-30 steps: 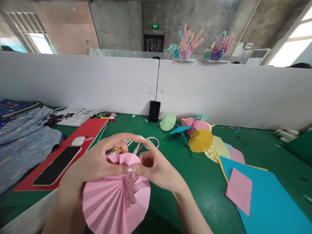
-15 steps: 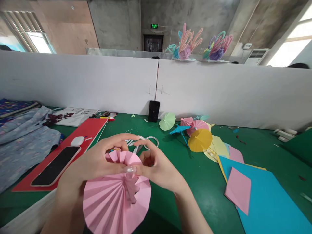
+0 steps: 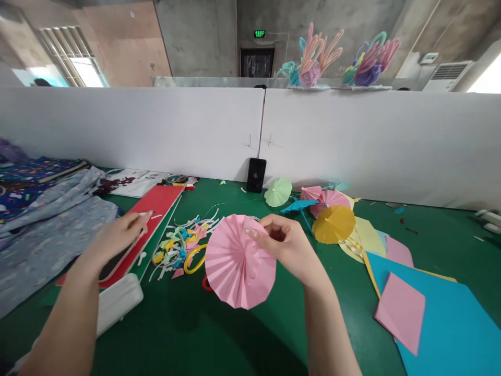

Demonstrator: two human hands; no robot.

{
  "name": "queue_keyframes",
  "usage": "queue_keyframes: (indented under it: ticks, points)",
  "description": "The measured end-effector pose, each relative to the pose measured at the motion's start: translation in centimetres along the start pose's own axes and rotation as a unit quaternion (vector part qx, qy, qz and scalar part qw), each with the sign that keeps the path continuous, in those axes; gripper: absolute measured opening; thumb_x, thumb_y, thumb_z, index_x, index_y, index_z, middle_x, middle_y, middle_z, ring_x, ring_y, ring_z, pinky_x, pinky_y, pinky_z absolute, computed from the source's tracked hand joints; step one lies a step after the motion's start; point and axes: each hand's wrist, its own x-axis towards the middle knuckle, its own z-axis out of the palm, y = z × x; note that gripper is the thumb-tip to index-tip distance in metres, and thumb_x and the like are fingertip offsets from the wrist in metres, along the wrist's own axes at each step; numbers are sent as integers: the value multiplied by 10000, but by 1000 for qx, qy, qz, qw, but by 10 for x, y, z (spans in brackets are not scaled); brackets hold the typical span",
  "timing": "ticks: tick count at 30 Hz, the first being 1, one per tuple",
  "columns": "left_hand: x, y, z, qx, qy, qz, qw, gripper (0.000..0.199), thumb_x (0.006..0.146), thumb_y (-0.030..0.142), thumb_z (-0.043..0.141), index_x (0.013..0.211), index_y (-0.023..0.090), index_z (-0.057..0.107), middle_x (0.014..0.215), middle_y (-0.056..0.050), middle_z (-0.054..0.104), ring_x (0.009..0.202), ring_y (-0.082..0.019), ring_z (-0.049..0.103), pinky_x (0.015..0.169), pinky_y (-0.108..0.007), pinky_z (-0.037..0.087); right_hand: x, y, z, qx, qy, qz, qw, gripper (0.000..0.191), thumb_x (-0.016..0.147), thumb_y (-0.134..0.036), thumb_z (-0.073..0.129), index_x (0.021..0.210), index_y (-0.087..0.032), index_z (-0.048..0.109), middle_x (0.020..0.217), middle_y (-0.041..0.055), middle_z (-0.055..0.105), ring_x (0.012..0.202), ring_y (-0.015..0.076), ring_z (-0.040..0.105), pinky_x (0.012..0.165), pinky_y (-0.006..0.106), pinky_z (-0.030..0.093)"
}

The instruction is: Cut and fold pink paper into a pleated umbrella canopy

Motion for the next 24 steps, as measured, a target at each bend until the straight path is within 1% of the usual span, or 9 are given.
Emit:
queue_keyframes:
  ticks: [3, 4, 6, 8, 10, 11, 16, 21, 24]
  points:
    - [-4, -20, 37, 95, -23, -45, 994, 482, 937, 377, 286, 969, 46, 634, 881, -233, 685, 846, -378, 666, 681, -430, 482, 0, -1, 4, 3, -8, -3, 1000, 269, 705, -391, 747, 694, -166, 600, 613, -20, 508, 537, 96, 414, 469, 230, 315]
    - [-8, -24, 49, 120, -29, -48, 991, 470, 942, 358, 302, 984, 21, 627, 872, -245, 678, 856, -379, 661, 697, -444, 478, 0, -1, 5, 3, -14, -4, 1000, 284, 708, -411, 738, 691, -167, 593, 612, -18, 503, 535, 98, 410, 464, 232, 311]
    - [-13, -28, 67, 156, -41, -49, 986, 426, 959, 356, 335, 1039, 35, 603, 902, -196, 674, 860, -313, 659, 738, -440, 484, -1, 0, 8, -2, -18, -9, 1000, 307, 722, -444, 716, 692, -168, 585, 604, -17, 491, 528, 99, 402, 448, 232, 303]
    - [-13, -31, 77, 180, -56, -50, 981, 352, 950, 378, 424, 1088, 95, 580, 970, -113, 657, 875, -225, 642, 791, -418, 496, -3, -1, 9, -7, -15, -16, 1000, 312, 735, -454, 700, 696, -166, 586, 596, -20, 480, 519, 94, 392, 436, 227, 294]
    - [-8, -32, 81, 193, -78, -47, 977, 302, 921, 359, 512, 1102, 125, 574, 1031, -77, 634, 898, -190, 626, 809, -401, 510, -5, -2, 10, -7, -13, -21, 1000, 305, 739, -445, 701, 697, -164, 589, 596, -22, 481, 518, 90, 390, 438, 225, 294]
    - [-5, -33, 82, 197, -90, -45, 975, 289, 911, 338, 538, 1106, 129, 574, 1056, -76, 626, 912, -190, 622, 807, -397, 516, -6, -4, 10, -6, -13, -22, 1000, 300, 735, -436, 708, 696, -163, 591, 598, -22, 484, 521, 90, 390, 444, 226, 294]
    - [1, -31, 83, 199, -123, -32, 972, 295, 904, 301, 553, 1145, 132, 559, 1121, -92, 601, 955, -208, 612, 810, -406, 521, -11, -10, 9, 0, -20, -23, 1000, 275, 727, -411, 725, 698, -169, 597, 599, -30, 476, 532, 96, 386, 467, 238, 281]
    - [0, -31, 83, 172, -126, -27, 977, 294, 904, 302, 552, 1148, 139, 557, 1128, -87, 597, 956, -206, 611, 808, -406, 522, -12, -11, 9, 6, -22, -25, 999, 277, 726, -406, 727, 693, -171, 584, 594, -35, 459, 530, 98, 369, 473, 244, 259]
    - [2, -28, 76, 137, -100, -22, 985, 269, 906, 302, 549, 1115, 133, 572, 1081, -77, 615, 918, -194, 621, 789, -393, 529, -13, -12, 9, 9, -26, -27, 999, 274, 735, -403, 722, 701, -172, 580, 589, -37, 445, 532, 98, 356, 476, 245, 248]
